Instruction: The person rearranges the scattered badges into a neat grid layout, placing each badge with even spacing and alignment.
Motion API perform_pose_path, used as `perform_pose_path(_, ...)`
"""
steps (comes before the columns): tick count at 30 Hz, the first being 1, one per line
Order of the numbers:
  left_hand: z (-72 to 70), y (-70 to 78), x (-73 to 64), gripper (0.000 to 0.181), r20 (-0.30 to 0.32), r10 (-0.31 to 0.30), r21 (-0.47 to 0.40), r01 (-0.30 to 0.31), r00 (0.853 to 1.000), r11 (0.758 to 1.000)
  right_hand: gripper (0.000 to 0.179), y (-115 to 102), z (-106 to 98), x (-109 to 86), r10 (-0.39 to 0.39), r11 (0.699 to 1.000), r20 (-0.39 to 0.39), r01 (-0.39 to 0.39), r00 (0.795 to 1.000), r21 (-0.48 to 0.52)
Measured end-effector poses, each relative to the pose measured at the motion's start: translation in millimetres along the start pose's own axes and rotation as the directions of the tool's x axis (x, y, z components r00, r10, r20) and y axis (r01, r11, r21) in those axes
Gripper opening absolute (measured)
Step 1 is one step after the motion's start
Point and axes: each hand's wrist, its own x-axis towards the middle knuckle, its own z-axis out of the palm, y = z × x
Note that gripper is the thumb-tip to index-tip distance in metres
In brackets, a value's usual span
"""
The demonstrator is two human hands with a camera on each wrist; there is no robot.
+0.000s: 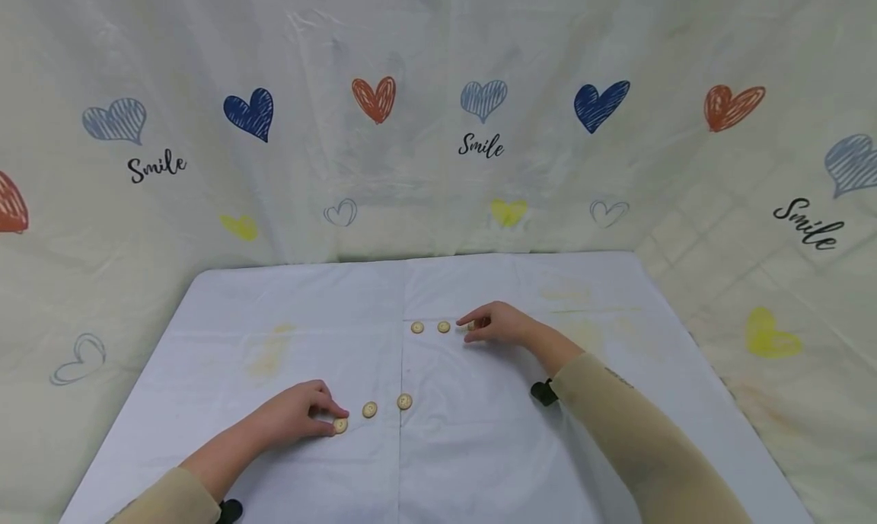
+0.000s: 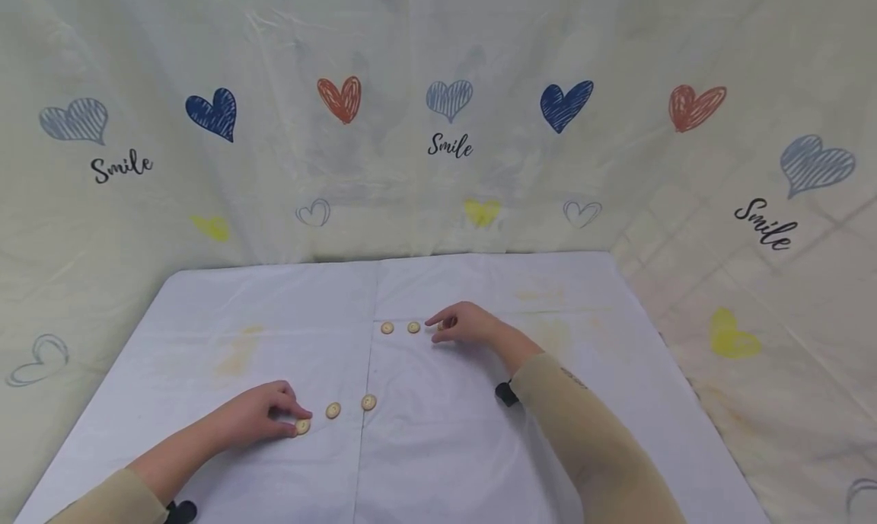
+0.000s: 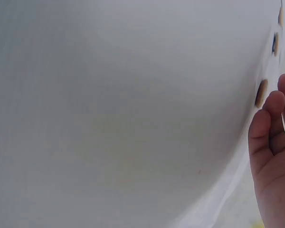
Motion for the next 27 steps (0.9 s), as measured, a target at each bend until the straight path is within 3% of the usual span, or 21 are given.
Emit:
perform_pose_path(6, 0.5, -1.5, 1.6, 0.022, -0.006, -0.007, 0.01, 0.007, 1.0, 1.0, 0.033, -17, 13, -1.0, -0.021, 1.0, 0.061, 0.021, 0.998, -0.002)
perform_pose_path(12, 1.8, -1.9, 2.0, 0.022, -0.002, -0.022, 0.011, 0.022, 1.0, 1.0, 0.031, -37, 32, -0.6, -0.101, 0.994, 0.141, 0.104, 0.985, -0.015)
perform_pose_path(17, 1.7, -0.3, 1.1, 0.022, -0.005, -0.029, 0.01, 0.029, 1.0, 1.0, 0.031, -53, 51, 1.6, -0.181, 0.981, 0.202, 0.19, 0.962, -0.03)
perform_pose_path(21, 0.9, -0.2, 0.0, 0.022, -0.006, 0.0, 0.006, 0.0, 1.0, 1.0, 0.031, -68, 64, 1.0, -0.237, 0.965, 0.264, 0.257, 0.935, -0.045)
perform_pose_path(27, 0.7, -0.5, -0.4, 0.022, -0.01, 0.016, -0.002, -0.016, 1.0, 1.0, 0.03, -81, 82, -0.1, -0.258, 0.951, 0.306, 0.297, 0.916, -0.088)
